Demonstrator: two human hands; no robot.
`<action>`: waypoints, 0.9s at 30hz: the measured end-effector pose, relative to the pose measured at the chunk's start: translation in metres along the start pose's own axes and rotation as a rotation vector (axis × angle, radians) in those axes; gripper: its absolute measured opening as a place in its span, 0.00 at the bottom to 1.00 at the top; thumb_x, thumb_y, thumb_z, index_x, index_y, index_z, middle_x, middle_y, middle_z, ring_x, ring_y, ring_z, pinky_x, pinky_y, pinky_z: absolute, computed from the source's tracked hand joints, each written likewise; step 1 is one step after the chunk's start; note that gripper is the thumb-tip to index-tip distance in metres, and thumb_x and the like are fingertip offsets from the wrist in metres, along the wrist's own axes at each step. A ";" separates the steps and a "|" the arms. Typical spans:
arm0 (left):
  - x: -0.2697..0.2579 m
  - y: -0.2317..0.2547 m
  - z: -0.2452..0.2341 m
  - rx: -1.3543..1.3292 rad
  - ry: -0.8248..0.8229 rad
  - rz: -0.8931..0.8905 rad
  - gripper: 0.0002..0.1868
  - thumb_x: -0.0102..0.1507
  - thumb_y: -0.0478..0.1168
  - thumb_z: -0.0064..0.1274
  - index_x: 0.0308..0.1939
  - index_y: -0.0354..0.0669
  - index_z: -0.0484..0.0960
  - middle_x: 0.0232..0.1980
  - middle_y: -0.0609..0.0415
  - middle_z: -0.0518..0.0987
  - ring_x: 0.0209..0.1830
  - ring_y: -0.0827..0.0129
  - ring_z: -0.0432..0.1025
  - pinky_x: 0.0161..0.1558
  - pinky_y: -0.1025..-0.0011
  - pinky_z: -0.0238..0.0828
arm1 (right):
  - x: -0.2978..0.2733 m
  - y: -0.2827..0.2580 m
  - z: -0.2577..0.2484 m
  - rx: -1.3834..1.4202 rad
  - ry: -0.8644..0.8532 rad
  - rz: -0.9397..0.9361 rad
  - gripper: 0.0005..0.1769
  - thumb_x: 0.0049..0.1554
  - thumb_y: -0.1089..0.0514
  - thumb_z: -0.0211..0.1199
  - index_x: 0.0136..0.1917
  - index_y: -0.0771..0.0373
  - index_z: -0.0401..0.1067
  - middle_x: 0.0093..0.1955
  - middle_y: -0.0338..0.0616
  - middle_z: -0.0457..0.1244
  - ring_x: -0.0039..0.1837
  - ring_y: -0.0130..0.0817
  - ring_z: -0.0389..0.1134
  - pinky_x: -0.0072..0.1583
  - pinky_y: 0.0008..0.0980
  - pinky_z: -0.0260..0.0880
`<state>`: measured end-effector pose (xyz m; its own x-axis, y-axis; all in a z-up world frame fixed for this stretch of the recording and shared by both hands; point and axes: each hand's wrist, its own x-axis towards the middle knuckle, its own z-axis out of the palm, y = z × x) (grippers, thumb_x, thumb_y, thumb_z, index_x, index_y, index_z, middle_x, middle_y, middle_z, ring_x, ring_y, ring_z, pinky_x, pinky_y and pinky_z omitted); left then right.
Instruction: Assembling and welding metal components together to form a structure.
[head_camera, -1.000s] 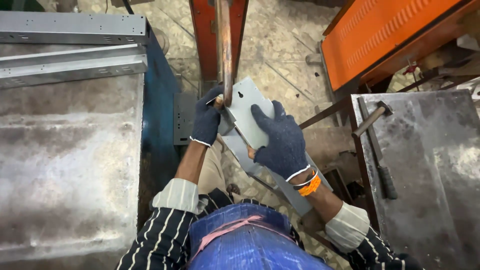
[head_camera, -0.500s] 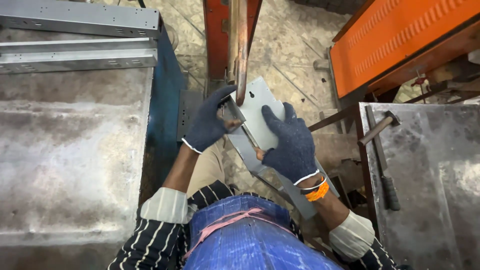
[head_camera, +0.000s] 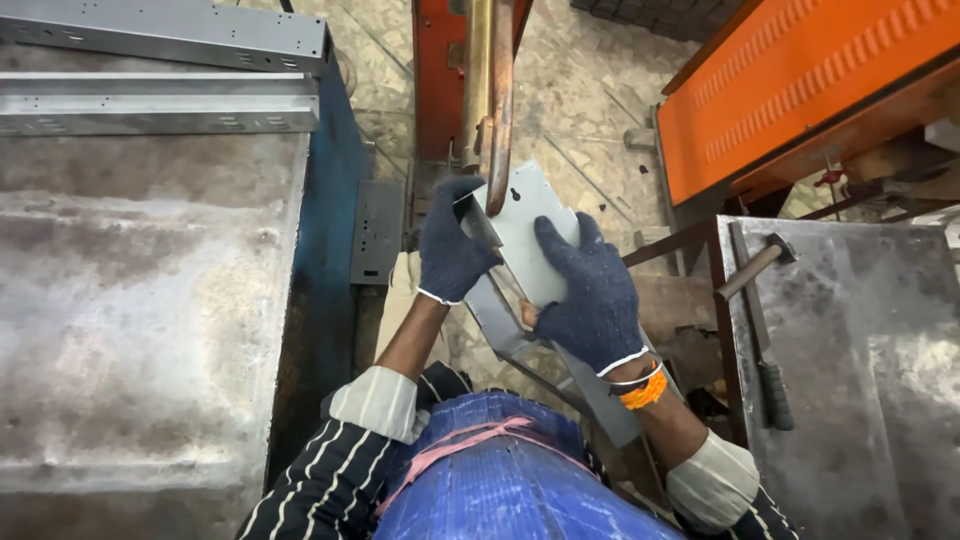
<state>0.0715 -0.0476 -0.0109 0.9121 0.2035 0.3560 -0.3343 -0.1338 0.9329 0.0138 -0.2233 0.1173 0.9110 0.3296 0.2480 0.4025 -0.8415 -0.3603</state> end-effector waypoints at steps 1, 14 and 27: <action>0.001 0.001 0.001 -0.001 0.003 -0.001 0.56 0.41 0.31 0.70 0.72 0.46 0.59 0.58 0.51 0.79 0.59 0.60 0.76 0.61 0.65 0.74 | 0.001 0.000 -0.001 -0.001 -0.002 -0.002 0.56 0.30 0.49 0.80 0.73 0.54 0.68 0.71 0.77 0.56 0.59 0.67 0.67 0.61 0.50 0.68; 0.008 0.008 0.002 0.121 0.061 0.000 0.41 0.39 0.33 0.76 0.56 0.43 0.76 0.52 0.51 0.81 0.52 0.62 0.79 0.55 0.67 0.77 | 0.003 -0.001 -0.004 -0.028 -0.023 0.010 0.57 0.28 0.48 0.81 0.72 0.54 0.68 0.71 0.77 0.56 0.59 0.67 0.67 0.60 0.50 0.68; 0.006 0.003 0.002 0.154 0.048 -0.053 0.39 0.41 0.33 0.75 0.55 0.42 0.76 0.48 0.51 0.82 0.50 0.61 0.80 0.52 0.65 0.78 | 0.004 -0.003 -0.004 -0.023 -0.026 0.027 0.55 0.29 0.48 0.80 0.71 0.54 0.70 0.70 0.77 0.56 0.59 0.67 0.67 0.59 0.50 0.69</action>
